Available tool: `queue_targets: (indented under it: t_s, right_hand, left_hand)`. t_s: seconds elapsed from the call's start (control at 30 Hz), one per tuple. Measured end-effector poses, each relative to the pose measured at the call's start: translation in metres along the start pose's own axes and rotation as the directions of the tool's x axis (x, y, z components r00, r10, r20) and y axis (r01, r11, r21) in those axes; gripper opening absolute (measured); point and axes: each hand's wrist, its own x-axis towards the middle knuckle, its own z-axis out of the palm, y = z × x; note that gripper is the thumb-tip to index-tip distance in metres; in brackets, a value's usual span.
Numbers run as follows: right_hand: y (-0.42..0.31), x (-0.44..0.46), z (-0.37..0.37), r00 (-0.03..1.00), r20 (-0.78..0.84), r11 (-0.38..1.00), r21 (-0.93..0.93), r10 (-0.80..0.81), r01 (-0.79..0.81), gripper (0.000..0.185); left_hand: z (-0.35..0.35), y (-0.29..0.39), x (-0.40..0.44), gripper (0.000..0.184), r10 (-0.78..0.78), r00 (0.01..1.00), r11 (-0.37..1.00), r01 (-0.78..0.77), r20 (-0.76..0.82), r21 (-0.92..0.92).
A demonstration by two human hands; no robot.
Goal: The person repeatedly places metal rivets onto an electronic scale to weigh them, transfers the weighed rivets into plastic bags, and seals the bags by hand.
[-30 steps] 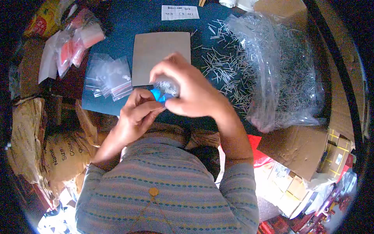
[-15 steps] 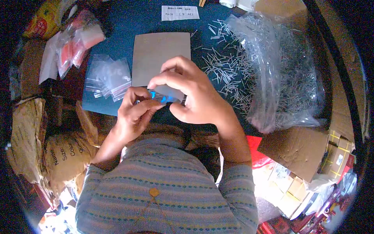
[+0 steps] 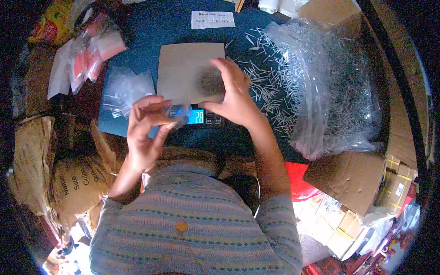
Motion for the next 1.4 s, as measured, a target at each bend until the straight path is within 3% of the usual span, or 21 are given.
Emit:
queue_targets:
  t_s: [0.07, 0.17, 0.2, 0.33, 0.47, 0.63, 0.8, 0.9, 1.0, 1.1, 1.13, 1.4]
  right_hand:
    - [-0.01, 0.0, -0.013, 0.996, -0.028, 0.988, 0.129, -0.082, 0.085, 0.052]
    - [-0.03, -0.009, -0.029, 0.958, 0.165, 0.948, 0.255, -0.235, 0.189, 0.029]
    - [-0.039, -0.013, -0.029, 0.964, 0.137, 0.942, 0.28, -0.228, 0.184, 0.016]
    - [-0.05, -0.024, -0.032, 0.976, 0.104, 0.955, 0.247, -0.193, 0.163, 0.021]
    - [-0.062, -0.02, -0.036, 0.962, 0.144, 0.935, 0.306, -0.232, 0.179, 0.028]
    - [-0.058, -0.019, -0.038, 0.921, 0.24, 0.941, 0.223, -0.307, 0.256, 0.022]
    - [-0.059, -0.021, -0.052, 0.992, 0.088, 0.928, 0.369, -0.095, 0.057, 0.025]
    - [-0.054, -0.027, -0.044, 0.963, 0.237, 0.966, 0.25, -0.127, 0.066, 0.021]
    - [-0.055, -0.034, -0.038, 0.965, 0.174, 0.956, 0.253, -0.196, 0.148, 0.013]
    - [-0.061, -0.038, -0.032, 0.952, 0.146, 0.949, 0.207, -0.27, 0.237, 0.01]
    - [-0.064, -0.04, -0.03, 0.945, 0.168, 0.951, 0.18, -0.28, 0.25, 0.01]
    - [-0.072, -0.048, -0.018, 0.951, 0.108, 0.947, 0.178, -0.289, 0.268, 0.018]
  left_hand:
    - [-0.007, -0.005, -0.001, 0.012, 0.019, 0.999, 0.999, -0.017, 0.035, -0.047]
    - [-0.01, 0.001, -0.005, 0.012, -0.004, 0.995, 0.969, 0.028, 0.095, -0.246]
    - [-0.012, 0.003, -0.005, 0.01, 0.029, 0.993, 0.965, 0.003, 0.119, -0.262]
    - [-0.009, 0.002, -0.01, 0.007, 0.034, 0.992, 0.906, 0.022, 0.125, -0.422]
    - [-0.013, 0.002, -0.007, 0.007, 0.097, 0.976, 0.955, -0.037, 0.194, -0.295]
    - [-0.009, 0.006, -0.012, 0.01, 0.051, 0.963, 0.926, 0.053, 0.264, -0.373]
    - [-0.016, 0.004, -0.012, 0.009, 0.047, 0.947, 0.944, 0.062, 0.317, -0.325]
    - [-0.013, 0.004, -0.013, 0.009, 0.041, 0.964, 0.934, 0.056, 0.261, -0.353]
    - [-0.017, 0.003, -0.008, 0.014, 0.121, 0.948, 0.97, -0.05, 0.293, -0.24]
    - [-0.01, 0.02, -0.009, 0.02, -0.169, 0.944, 0.897, 0.266, 0.282, -0.353]
    - [-0.008, 0.019, -0.005, 0.022, -0.061, 0.958, 0.968, 0.125, 0.279, -0.22]
    - [-0.002, 0.018, -0.015, 0.018, -0.12, 0.907, 0.951, 0.221, 0.404, -0.215]
